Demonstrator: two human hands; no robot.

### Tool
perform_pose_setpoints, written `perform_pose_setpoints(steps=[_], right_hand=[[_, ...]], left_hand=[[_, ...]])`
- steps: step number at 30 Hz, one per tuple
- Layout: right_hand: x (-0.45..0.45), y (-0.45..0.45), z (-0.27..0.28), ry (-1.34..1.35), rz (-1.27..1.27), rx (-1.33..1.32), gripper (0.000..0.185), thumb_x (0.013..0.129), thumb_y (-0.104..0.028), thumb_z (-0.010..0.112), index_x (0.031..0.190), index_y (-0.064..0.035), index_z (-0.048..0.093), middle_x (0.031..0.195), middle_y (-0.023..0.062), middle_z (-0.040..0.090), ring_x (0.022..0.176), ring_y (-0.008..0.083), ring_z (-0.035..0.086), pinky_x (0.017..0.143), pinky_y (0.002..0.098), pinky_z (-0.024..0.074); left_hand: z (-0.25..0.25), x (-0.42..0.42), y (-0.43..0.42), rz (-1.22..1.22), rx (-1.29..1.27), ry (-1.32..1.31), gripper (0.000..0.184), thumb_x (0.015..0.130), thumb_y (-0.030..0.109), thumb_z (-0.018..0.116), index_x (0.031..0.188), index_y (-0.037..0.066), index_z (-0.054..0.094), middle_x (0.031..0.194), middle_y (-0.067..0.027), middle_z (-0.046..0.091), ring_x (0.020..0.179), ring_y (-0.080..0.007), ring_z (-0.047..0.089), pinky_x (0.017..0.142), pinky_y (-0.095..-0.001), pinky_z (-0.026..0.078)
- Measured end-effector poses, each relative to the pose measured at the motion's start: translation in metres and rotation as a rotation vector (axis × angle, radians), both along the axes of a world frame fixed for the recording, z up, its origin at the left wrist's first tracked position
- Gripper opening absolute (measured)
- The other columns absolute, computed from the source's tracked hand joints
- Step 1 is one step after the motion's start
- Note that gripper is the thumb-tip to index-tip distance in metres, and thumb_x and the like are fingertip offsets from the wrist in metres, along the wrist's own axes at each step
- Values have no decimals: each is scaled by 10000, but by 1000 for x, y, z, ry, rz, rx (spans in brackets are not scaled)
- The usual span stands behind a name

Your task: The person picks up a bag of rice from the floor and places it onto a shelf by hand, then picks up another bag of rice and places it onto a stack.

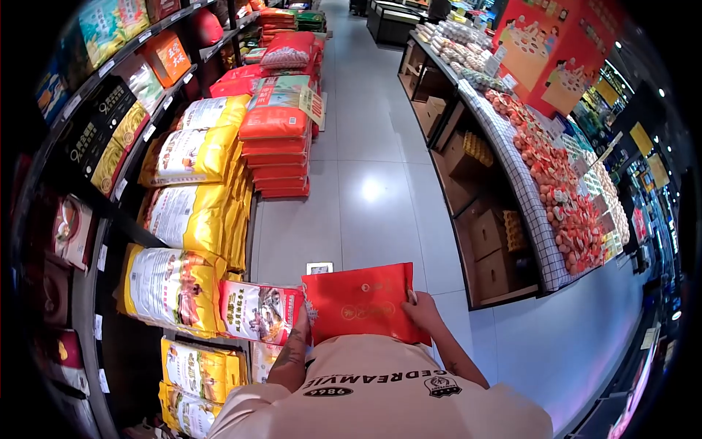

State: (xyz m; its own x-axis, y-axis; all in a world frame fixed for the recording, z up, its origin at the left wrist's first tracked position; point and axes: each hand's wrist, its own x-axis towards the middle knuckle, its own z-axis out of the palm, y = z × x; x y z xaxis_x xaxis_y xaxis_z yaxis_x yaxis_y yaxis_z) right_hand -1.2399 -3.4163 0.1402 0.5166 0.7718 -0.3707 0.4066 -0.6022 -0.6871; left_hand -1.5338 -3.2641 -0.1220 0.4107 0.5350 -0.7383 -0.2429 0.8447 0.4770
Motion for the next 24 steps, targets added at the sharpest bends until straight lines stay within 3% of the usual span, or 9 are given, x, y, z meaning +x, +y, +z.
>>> perform_pose_setpoints(steps=[2,5,7,10,14,17,20,24], right_hand=[[3,21,3,-8,36,23,230,697,-194,607,677,14,511,625,159,557,592,286,544,576,364,440],[10,57,4,16,54,84,186,705,-132,611,654,-8,483,586,71,505,557,159,493,525,308,405],[23,85,-7,21,98,93,158,711,-121,601,679,-4,500,608,74,518,574,161,493,543,305,406],[52,136,-16,82,189,180,121,718,-107,584,718,-2,524,637,75,535,605,162,499,573,302,410],[95,196,-19,165,285,231,103,730,-93,563,748,6,540,665,77,551,629,157,503,597,293,412],[133,230,-4,182,310,226,102,733,-89,561,760,7,541,678,79,555,634,149,497,606,287,411],[174,246,-10,196,318,209,137,736,-124,562,786,2,547,714,132,568,662,232,548,636,326,438],[208,258,-4,262,206,243,117,722,-84,582,769,6,525,668,72,539,654,158,507,629,298,420]], left_hand=[[-48,-3,24,-22,2,78,565,842,587,312,1032,131,585,900,-57,625,806,-237,584,746,-402,482],[-30,-1,41,51,-33,-17,587,845,576,306,1093,110,561,995,-84,619,893,-267,581,820,-434,464],[-22,3,59,88,18,-61,612,852,564,297,1182,94,506,1124,-100,573,1005,-295,541,906,-468,416],[-15,15,89,153,17,-35,702,797,637,315,1216,101,486,1178,-95,547,1083,-303,501,940,-490,373],[33,48,123,267,-9,-21,664,832,603,290,1230,101,467,1189,-85,539,1074,-299,509,933,-483,386],[25,74,158,321,36,18,633,835,586,302,1199,105,494,1155,-78,561,1031,-292,530,909,-483,402],[34,108,193,344,50,-23,571,852,540,322,1167,106,518,1090,-72,595,966,-275,562,870,-449,435],[54,153,232,208,42,-75,537,865,514,331,1141,97,528,1061,-70,608,919,-253,585,838,-411,460]])
